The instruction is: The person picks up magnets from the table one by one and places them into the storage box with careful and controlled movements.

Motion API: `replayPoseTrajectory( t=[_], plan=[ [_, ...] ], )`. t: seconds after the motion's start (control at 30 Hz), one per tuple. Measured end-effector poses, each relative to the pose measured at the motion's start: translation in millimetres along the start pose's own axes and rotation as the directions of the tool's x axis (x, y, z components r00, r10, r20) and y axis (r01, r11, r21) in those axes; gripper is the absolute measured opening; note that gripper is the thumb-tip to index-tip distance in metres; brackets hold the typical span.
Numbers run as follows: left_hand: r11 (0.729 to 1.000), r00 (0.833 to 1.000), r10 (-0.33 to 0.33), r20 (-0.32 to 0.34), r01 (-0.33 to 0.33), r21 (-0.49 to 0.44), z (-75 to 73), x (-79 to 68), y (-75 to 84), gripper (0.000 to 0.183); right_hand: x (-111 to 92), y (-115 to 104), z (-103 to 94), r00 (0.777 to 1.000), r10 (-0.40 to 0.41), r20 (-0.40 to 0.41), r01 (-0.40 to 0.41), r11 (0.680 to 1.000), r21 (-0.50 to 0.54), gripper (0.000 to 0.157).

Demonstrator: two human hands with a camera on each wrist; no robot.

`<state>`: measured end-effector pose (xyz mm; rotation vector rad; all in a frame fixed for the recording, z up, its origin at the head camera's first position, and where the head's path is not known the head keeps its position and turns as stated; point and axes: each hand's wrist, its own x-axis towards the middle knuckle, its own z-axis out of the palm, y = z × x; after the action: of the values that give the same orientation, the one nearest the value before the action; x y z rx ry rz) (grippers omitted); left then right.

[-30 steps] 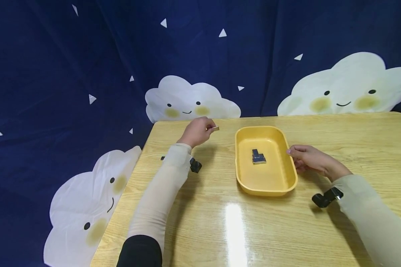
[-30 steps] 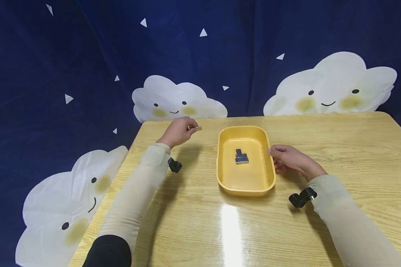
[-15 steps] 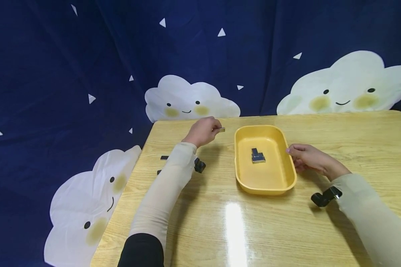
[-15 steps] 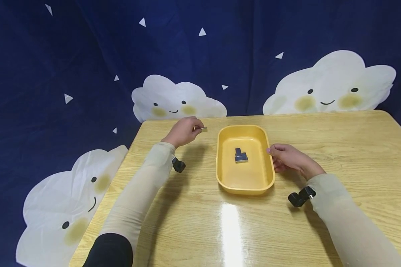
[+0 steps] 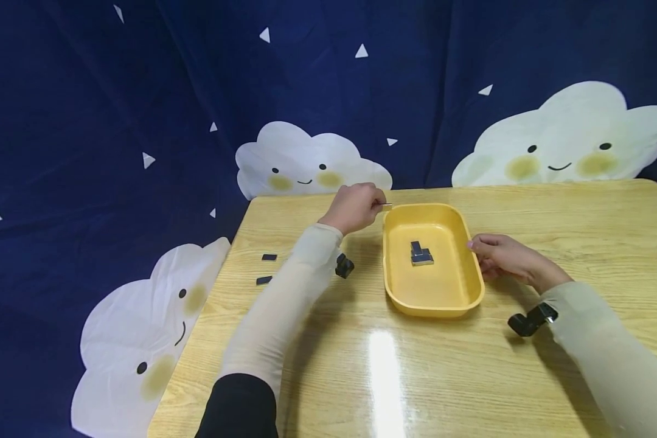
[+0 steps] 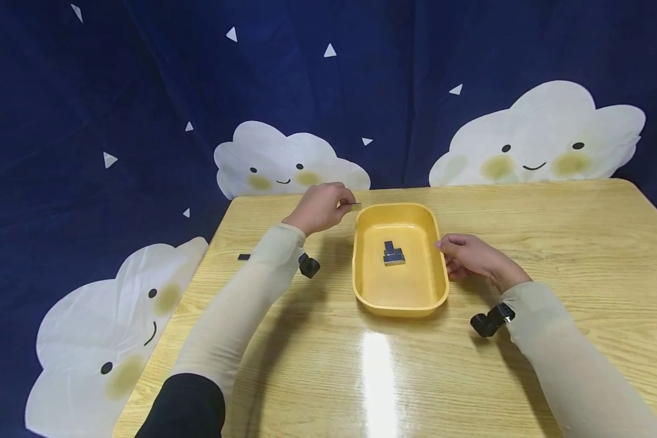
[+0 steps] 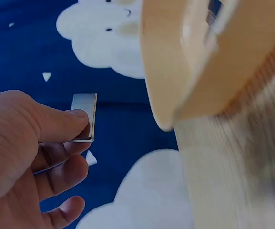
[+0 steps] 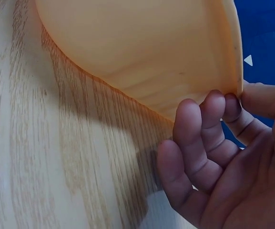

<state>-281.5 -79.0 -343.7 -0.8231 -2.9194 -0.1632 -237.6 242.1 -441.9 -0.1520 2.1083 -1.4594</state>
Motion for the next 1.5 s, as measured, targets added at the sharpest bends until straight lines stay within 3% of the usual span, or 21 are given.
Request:
replayPoseTrajectory(
  t=[0.27, 0.53, 0.9, 1.17, 1.5],
  plan=[
    [0.999, 0.999, 0.046, 0.019, -0.046, 0.027, -0.3, 14.5, 22.6, 0.020, -1, 1, -1.3, 1.000, -0.003, -0.002, 0.003, 1.000, -0.007, 0.030],
    [0.999, 0.998, 0.046, 0.045, -0.046, 0.011, 2.7, 24.2, 36.7, 0.020, 1, 2, -0.3, 1.000, 0.002, -0.009, -0.002, 1.000, -0.010, 0.029],
    [0.999, 0.996, 0.048, 0.075, -0.047, -0.019, 8.3, 31.0, 43.7, 0.019, 3, 3, -0.7, 1.000, 0.004, -0.023, -0.004, 1.000, 0.000, 0.028],
    [0.996, 0.993, 0.017, 0.114, -0.007, -0.094, 23.7, 37.7, 49.6, 0.022, 1, 3, 0.9, 1.000, 0.008, -0.015, -0.008, 1.000, 0.001, 0.026],
    [0.998, 0.983, -0.020, 0.184, 0.031, -0.061, 35.3, 40.3, 50.9, 0.016, 2, 1, 0.8, 1.000, -0.004, -0.009, 0.004, 1.000, 0.013, 0.027]
  ],
)
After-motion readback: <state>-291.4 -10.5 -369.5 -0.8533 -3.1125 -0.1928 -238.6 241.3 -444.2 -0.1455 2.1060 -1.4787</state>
